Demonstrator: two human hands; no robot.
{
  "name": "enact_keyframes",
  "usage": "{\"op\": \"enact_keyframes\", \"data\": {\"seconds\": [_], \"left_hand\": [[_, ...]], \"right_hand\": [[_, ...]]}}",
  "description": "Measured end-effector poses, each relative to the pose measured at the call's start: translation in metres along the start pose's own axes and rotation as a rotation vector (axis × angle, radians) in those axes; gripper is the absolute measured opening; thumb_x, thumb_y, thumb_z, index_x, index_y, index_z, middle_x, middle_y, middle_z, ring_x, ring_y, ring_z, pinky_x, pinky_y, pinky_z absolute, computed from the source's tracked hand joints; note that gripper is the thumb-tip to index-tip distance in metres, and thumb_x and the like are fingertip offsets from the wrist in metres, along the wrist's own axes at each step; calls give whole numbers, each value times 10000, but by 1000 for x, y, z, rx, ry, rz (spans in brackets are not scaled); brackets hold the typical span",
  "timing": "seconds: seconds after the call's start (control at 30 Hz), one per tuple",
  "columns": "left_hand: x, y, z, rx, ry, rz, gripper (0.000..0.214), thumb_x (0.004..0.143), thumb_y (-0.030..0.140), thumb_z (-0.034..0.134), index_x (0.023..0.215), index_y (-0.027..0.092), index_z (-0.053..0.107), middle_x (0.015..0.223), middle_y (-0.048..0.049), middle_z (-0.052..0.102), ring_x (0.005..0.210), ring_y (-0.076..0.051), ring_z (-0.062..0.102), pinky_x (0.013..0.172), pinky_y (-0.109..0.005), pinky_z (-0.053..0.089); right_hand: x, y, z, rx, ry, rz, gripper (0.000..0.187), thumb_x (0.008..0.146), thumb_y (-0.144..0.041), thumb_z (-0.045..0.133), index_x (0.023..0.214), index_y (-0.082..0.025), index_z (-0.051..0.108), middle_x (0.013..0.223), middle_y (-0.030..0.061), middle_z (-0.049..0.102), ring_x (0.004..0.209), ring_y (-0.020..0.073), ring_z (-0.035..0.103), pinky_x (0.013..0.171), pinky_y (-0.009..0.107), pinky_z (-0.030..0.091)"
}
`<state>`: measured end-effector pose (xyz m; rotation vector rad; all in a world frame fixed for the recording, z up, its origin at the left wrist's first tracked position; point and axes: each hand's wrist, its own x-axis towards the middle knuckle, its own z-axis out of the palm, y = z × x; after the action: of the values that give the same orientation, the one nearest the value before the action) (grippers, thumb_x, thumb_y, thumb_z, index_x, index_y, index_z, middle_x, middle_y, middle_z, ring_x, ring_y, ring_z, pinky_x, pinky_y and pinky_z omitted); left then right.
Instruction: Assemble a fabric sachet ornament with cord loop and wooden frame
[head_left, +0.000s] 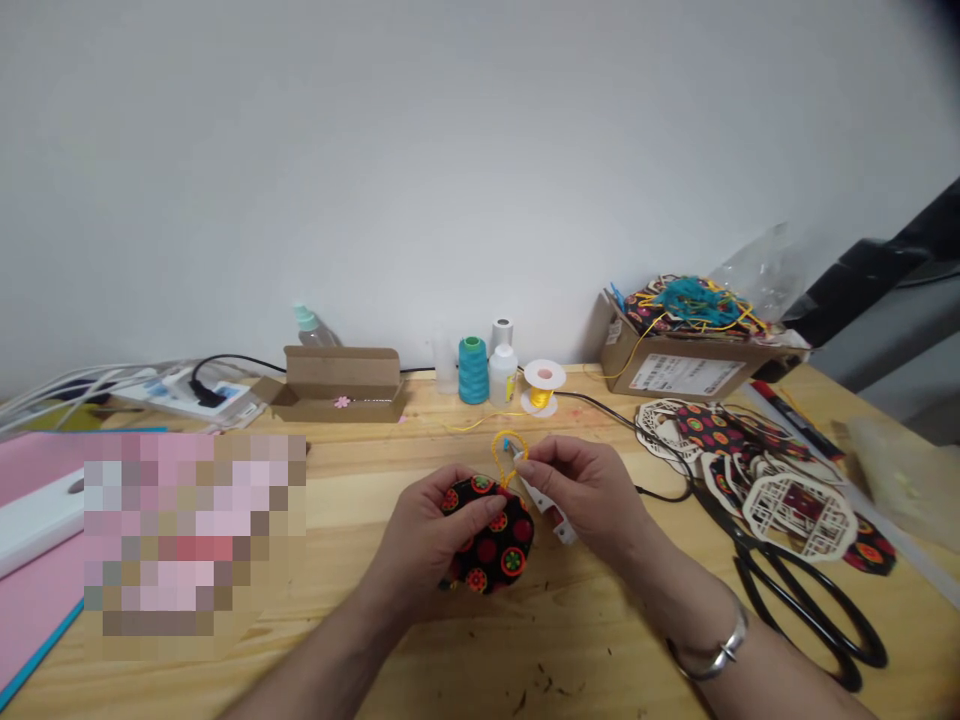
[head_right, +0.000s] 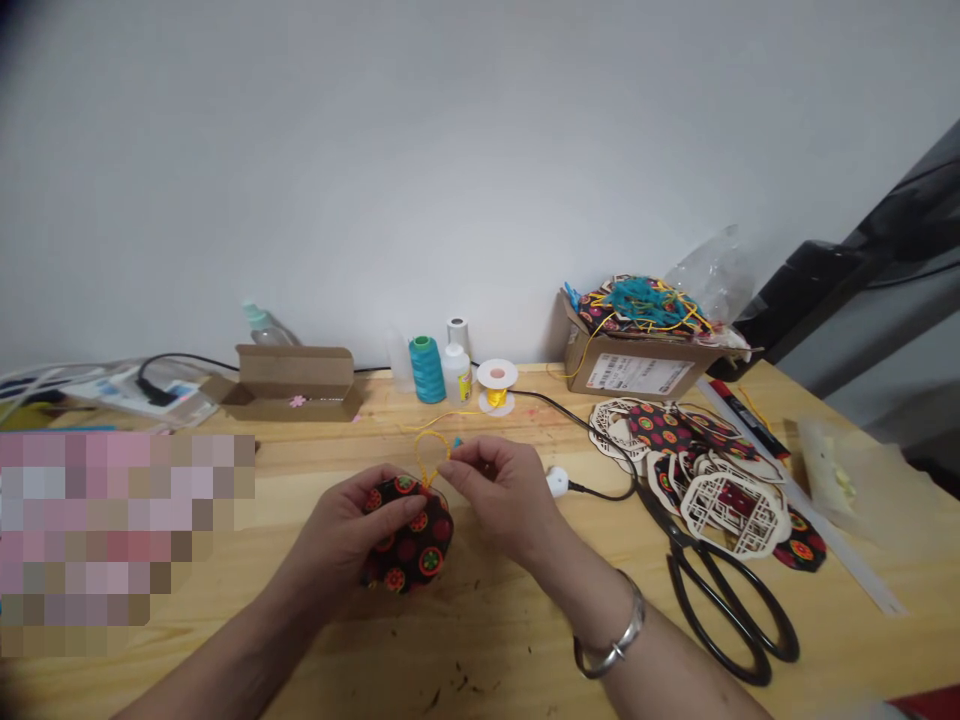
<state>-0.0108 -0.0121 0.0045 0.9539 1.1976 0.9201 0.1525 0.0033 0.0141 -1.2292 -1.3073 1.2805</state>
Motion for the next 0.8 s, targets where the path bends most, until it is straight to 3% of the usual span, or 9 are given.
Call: {"op": "enact_keyframes", "data": {"seconds": [0.17,0.33,0.6,0.8], "left_hand": [[0,0,0,-27,-6,-19,202,647,310,746,717,169,618,624,-6,691,527,-139,623,505,-230,490],[0,1,-1,-51,8,-19,224,639,328,748,721,173,609,617,-4,681,513,-138,616,482,-223,476],[1,-2,-1,-17,20,7,212,649,320,739,704,171,598,585,17,640,495,-111,581,454,-191,450],[-1,0,-3,43,-58,-5,200,688,345,701,733,178,602,554,28,604,431,-91,518,400,-177,393]], "right_hand": [[0,0,-1,-22,-7,-3,243,679,-400,661,662,-164,610,579,-25,537,497,85,432,453,222,375],[-1,2,-1,-85,-176,3,242,705,-387,648,727,-149,686,667,15,644,601,113,517,560,243,412],[-5,3,5,-179,-84,-34,176,700,-301,638,620,-145,660,574,2,604,546,100,488,517,229,379],[-6,3,1,-229,-142,-66,190,730,-305,601,629,-148,633,584,-1,584,551,104,481,513,230,374]]}}
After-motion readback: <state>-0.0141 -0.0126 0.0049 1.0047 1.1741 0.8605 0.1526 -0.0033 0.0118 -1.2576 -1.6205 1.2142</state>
